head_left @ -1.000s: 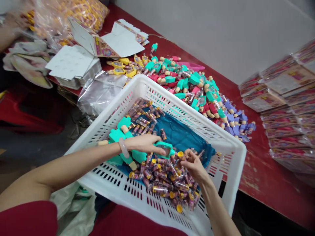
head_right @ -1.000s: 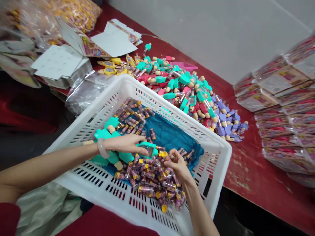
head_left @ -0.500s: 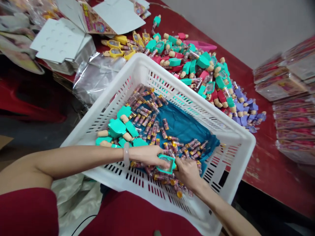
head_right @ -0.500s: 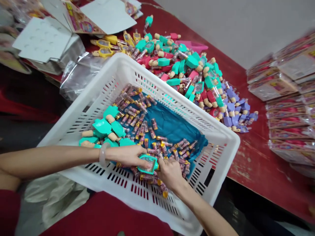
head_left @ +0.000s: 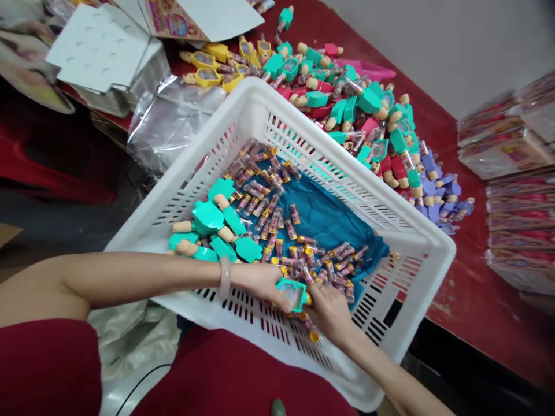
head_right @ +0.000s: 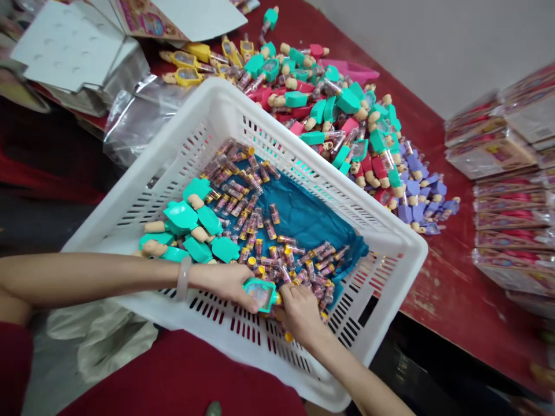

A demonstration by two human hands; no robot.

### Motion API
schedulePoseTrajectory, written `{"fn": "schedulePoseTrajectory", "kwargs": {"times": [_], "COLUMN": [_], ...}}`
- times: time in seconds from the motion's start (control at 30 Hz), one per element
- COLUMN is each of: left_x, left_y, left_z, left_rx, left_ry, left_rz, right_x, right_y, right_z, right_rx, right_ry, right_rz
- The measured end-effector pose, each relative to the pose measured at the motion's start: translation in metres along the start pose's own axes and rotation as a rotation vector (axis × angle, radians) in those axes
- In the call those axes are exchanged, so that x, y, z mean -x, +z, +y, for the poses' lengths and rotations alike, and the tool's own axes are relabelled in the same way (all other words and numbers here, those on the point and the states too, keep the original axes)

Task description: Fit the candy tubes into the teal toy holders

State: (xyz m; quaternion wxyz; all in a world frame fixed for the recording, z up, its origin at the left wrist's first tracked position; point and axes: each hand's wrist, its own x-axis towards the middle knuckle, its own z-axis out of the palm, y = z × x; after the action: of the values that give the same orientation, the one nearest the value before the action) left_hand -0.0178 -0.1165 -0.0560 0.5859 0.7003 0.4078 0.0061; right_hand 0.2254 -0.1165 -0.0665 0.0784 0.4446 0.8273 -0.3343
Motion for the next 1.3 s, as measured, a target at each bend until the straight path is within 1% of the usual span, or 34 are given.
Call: {"fn": "schedulePoseTrajectory", "kwargs": {"times": [0.03, 0.07, 0.1, 0.13, 0.2, 0.23, 0.27, 0.3, 0.33, 0.37, 0.43, 0.47, 0.5, 0.53, 0.57, 0.63, 0.67, 0.7, 0.73, 0.77, 0.8, 0.83, 0.87, 0.9, 0.93, 0.97, 1.0, 1.03, 1.07, 1.1, 1.13, 1.2, 1.23, 1.3], "left_x": [-0.002, -0.003, -0.003, -0.004, -0.004, -0.004, -0.004, -0.004, -0.004, -0.003, -0.003, -0.003, -0.003, -0.004, -0.004, -0.006, -0.006, -0.006, -0.006, -0.005, -0.004, -0.003, -0.001, 0.001, 0.003, 0.005, 0.006, 0.008, 0.008, 0.008, 0.008, 0.005, 0.003, -0.002], "left_y": [-0.002, -0.005, -0.006, -0.007, -0.008, -0.008, -0.008, -0.009, -0.010, -0.011, -0.013, -0.012, -0.012, -0.011, -0.010, -0.012, -0.015, -0.020, -0.027, -0.035, -0.045, -0.055, -0.064, -0.073, -0.080, -0.086, -0.089, -0.090, -0.089, -0.085, -0.079, -0.065, -0.057, -0.042], "left_z": [-0.001, -0.002, -0.002, -0.002, -0.002, -0.002, -0.002, -0.003, -0.003, -0.004, -0.005, -0.006, -0.007, -0.008, -0.009, -0.011, -0.012, -0.012, -0.012, -0.011, -0.011, -0.010, -0.009, -0.009, -0.010, -0.011, -0.013, -0.016, -0.020, -0.024, -0.028, -0.036, -0.039, -0.043], "left_rx": [0.121, 0.168, 0.124, 0.001, -0.343, -0.482, -0.563, -0.590, -0.572, -0.523, -0.397, -0.369, -0.384, -0.443, -0.534, -0.715, -0.768, -0.792, -0.794, -0.777, -0.742, -0.693, -0.642, -0.600, -0.578, -0.579, -0.603, -0.642, -0.687, -0.730, -0.766, -0.810, -0.817, -0.801], "left_ry": [-0.017, 0.011, 0.066, 0.134, 0.284, 0.342, 0.377, 0.378, 0.339, 0.273, 0.157, 0.142, 0.162, 0.213, 0.271, 0.361, 0.386, 0.389, 0.374, 0.345, 0.307, 0.260, 0.208, 0.158, 0.109, 0.062, 0.019, -0.017, -0.042, -0.056, -0.058, -0.050, -0.054, -0.085], "left_rz": [-0.092, -0.128, -0.093, -0.005, 0.222, 0.313, 0.368, 0.384, 0.373, 0.323, 0.196, 0.169, 0.174, 0.203, 0.249, 0.329, 0.362, 0.419, 0.502, 0.600, 0.705, 0.806, 0.888, 0.944, 0.965, 0.953, 0.909, 0.837, 0.749, 0.646, 0.541, 0.374, 0.320, 0.279], "right_x": [-0.001, -0.002, -0.004, -0.006, -0.010, -0.012, -0.013, -0.014, -0.015, -0.015, -0.013, -0.012, -0.011, -0.010, -0.011, -0.015, -0.019, -0.022, -0.026, -0.028, -0.030, -0.031, -0.031, -0.030, -0.029, -0.028, -0.027, -0.028, -0.029, -0.031, -0.034, -0.042, -0.046, -0.053], "right_y": [-0.006, -0.011, -0.014, -0.017, -0.017, -0.016, -0.015, -0.014, -0.012, -0.011, -0.010, -0.009, -0.009, -0.009, -0.010, -0.020, -0.029, -0.043, -0.060, -0.081, -0.105, -0.129, -0.151, -0.170, -0.185, -0.194, -0.196, -0.192, -0.183, -0.170, -0.155, -0.120, -0.104, -0.074], "right_z": [0.000, 0.000, -0.001, -0.002, -0.005, -0.006, -0.006, -0.006, -0.006, -0.006, -0.005, -0.006, -0.007, -0.009, -0.011, -0.015, -0.016, -0.016, -0.014, -0.011, -0.007, -0.003, 0.001, 0.004, 0.007, 0.008, 0.010, 0.011, 0.013, 0.016, 0.019, 0.026, 0.029, 0.033], "right_rx": [0.113, 0.169, 0.154, 0.073, -0.206, -0.347, -0.446, -0.476, -0.432, -0.329, -0.061, 0.045, 0.098, 0.095, 0.041, -0.117, -0.159, -0.157, -0.107, -0.012, 0.067, 0.124, 0.112, 0.041, -0.063, -0.174, -0.279, -0.363, -0.416, -0.433, -0.416, -0.280, -0.178, 0.063], "right_ry": [-0.039, -0.053, -0.043, -0.013, 0.096, 0.147, 0.186, 0.206, 0.206, 0.182, 0.098, 0.063, 0.039, 0.029, 0.027, 0.047, 0.066, 0.085, 0.107, 0.118, 0.099, 0.089, 0.070, 0.043, 0.037, 0.020, 0.001, -0.013, -0.017, -0.005, 0.025, 0.114, 0.147, 0.200], "right_rz": [0.103, 0.129, 0.071, -0.046, -0.339, -0.474, -0.567, -0.588, -0.524, -0.397, -0.095, -0.002, 0.017, -0.033, -0.120, -0.293, -0.353, -0.389, -0.404, -0.389, -0.353, -0.276, -0.125, 0.081, 0.360, 0.617, 0.815, 0.932, 0.946, 0.870, 0.744, 0.447, 0.327, 0.168]}}
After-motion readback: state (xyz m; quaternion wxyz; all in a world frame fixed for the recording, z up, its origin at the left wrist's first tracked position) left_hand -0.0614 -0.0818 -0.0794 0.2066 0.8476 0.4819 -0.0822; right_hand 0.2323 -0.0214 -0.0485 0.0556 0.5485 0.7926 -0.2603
